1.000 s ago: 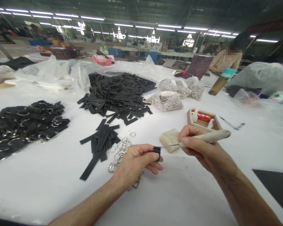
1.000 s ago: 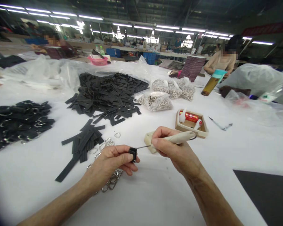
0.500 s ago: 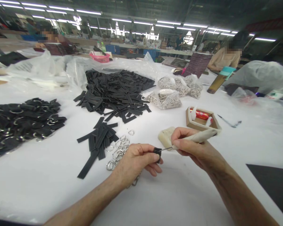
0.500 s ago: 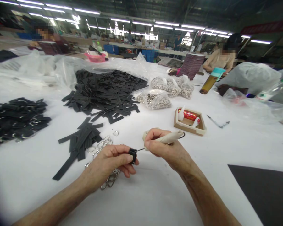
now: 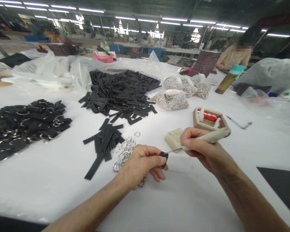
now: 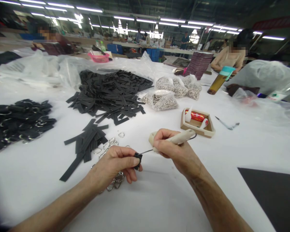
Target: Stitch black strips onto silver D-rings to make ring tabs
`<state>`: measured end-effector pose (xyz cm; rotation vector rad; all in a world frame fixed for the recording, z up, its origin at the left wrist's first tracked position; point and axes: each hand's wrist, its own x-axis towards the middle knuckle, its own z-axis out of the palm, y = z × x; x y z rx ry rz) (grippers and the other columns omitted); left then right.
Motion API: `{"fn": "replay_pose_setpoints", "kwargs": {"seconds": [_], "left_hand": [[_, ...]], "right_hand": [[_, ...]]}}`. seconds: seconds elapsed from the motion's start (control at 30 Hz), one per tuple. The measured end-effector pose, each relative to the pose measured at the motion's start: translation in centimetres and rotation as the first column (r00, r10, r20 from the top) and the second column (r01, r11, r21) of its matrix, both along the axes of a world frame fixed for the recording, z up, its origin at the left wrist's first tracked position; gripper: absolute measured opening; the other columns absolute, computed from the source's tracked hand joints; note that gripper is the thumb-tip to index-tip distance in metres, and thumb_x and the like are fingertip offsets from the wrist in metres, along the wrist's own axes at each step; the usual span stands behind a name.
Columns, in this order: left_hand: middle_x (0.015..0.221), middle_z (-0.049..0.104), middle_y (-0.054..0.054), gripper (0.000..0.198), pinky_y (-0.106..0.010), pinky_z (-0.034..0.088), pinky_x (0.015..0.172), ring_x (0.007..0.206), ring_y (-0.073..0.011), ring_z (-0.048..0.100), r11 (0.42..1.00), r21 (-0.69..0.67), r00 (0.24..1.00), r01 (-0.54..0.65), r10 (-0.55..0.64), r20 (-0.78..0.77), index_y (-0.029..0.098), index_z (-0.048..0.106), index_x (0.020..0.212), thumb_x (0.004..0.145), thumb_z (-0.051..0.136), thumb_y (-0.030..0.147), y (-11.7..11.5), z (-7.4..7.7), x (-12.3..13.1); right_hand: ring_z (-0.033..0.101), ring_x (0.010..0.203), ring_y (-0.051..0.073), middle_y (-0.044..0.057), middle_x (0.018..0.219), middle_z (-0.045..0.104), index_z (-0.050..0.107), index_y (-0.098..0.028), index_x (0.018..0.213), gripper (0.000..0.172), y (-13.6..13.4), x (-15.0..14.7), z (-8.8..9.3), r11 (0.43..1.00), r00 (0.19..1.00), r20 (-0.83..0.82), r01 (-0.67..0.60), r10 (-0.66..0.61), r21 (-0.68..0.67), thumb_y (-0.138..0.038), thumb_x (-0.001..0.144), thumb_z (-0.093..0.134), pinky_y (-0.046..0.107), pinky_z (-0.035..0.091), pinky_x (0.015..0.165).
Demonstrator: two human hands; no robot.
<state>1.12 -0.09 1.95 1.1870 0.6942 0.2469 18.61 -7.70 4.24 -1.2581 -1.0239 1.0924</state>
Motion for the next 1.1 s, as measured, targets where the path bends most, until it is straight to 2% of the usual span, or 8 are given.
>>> {"fn": "replay_pose_setpoints", "kwargs": {"seconds": [0.27,0.4,0.47,0.53,0.63,0.73,0.9,1.1], "left_hand": [[0.063,0.066,-0.005,0.013,-0.020,0.048,0.043,0.046,-0.0119,0.060,0.999,-0.016,0.999,-0.034,0.034,0.034,0.010,0.065,0.065,0.070,0.061,0.021,0.8,-1.2,-0.5],[0.059,0.065,-0.004,0.013,-0.019,0.047,0.042,0.042,-0.0110,0.058,0.998,-0.017,0.997,-0.064,0.064,0.050,0.010,0.065,0.064,0.070,0.060,0.020,0.8,-1.3,-0.4],[0.059,0.065,-0.004,0.013,-0.019,0.047,0.042,0.042,-0.0110,0.058,0.997,-0.020,0.996,-0.073,0.074,0.050,0.010,0.065,0.065,0.070,0.059,0.020,0.8,-1.4,-0.4],[0.062,0.066,-0.005,0.013,-0.020,0.047,0.042,0.043,-0.0113,0.059,0.997,-0.015,0.996,-0.079,0.079,0.050,0.010,0.065,0.066,0.070,0.059,0.021,0.9,-1.4,-0.4],[0.066,0.067,-0.005,0.015,-0.019,0.047,0.043,0.045,-0.0111,0.059,0.996,0.011,0.995,-0.090,0.090,0.043,0.010,0.065,0.067,0.071,0.059,0.023,1.0,-1.5,-0.6],[0.064,0.066,-0.005,0.015,-0.019,0.046,0.043,0.045,-0.0105,0.058,0.993,0.034,0.994,-0.112,0.111,0.015,0.011,0.065,0.066,0.071,0.059,0.024,1.2,-1.5,-0.7],[0.056,0.062,-0.002,0.016,-0.018,0.044,0.041,0.041,-0.0095,0.056,0.989,0.041,0.990,-0.142,0.142,-0.001,0.011,0.063,0.062,0.071,0.058,0.023,1.5,-1.3,-0.8],[0.057,0.063,-0.002,0.016,-0.018,0.043,0.042,0.040,-0.0093,0.055,0.985,0.006,0.985,-0.172,0.172,0.006,0.011,0.063,0.062,0.071,0.058,0.023,1.9,-1.0,-0.9]], "right_hand": [[0.026,0.042,0.005,-0.004,0.051,0.041,0.056,-0.016,0.064,0.010,-0.3,2.0,0.6,0.942,0.975,-0.066,0.223,-0.213,0.251,-0.020,0.073,0.059,0.019,0.015,0.038],[0.039,0.049,0.008,-0.004,0.057,0.046,0.059,-0.019,0.078,0.008,-0.2,0.6,-0.1,0.893,0.911,0.170,0.308,-0.376,0.328,-0.022,0.073,0.064,0.020,0.030,0.043],[0.046,0.056,0.011,-0.002,0.066,0.053,0.059,-0.020,0.081,0.011,-0.2,0.0,-0.5,0.841,0.773,0.391,0.328,-0.501,0.429,-0.022,0.073,0.065,0.022,0.037,0.048],[0.051,0.063,0.013,0.001,0.075,0.057,0.060,-0.020,0.084,0.011,-0.1,-0.4,-0.9,0.780,0.553,0.579,0.240,-0.599,0.578,-0.018,0.074,0.065,0.024,0.042,0.055],[0.055,0.073,0.016,0.005,0.080,0.059,0.060,-0.018,0.090,0.014,0.2,-0.4,-1.4,0.723,0.214,0.716,-0.061,-0.664,0.688,-0.010,0.078,0.058,0.028,0.044,0.065],[0.055,0.073,0.018,0.008,0.078,0.059,0.060,-0.013,0.093,0.016,0.4,-0.1,-1.7,0.718,0.026,0.744,-0.245,-0.667,0.652,-0.007,0.082,0.050,0.031,0.043,0.064],[0.054,0.069,0.018,0.010,0.076,0.059,0.059,-0.010,0.094,0.016,0.5,0.3,-1.8,0.727,-0.069,0.743,-0.284,-0.666,0.625,-0.004,0.081,0.052,0.031,0.041,0.062],[0.055,0.068,0.019,0.012,0.076,0.061,0.057,-0.009,0.096,0.017,0.6,0.3,-2.0,0.738,-0.032,0.771,-0.315,-0.637,0.597,-0.003,0.081,0.052,0.030,0.042,0.061]]}}
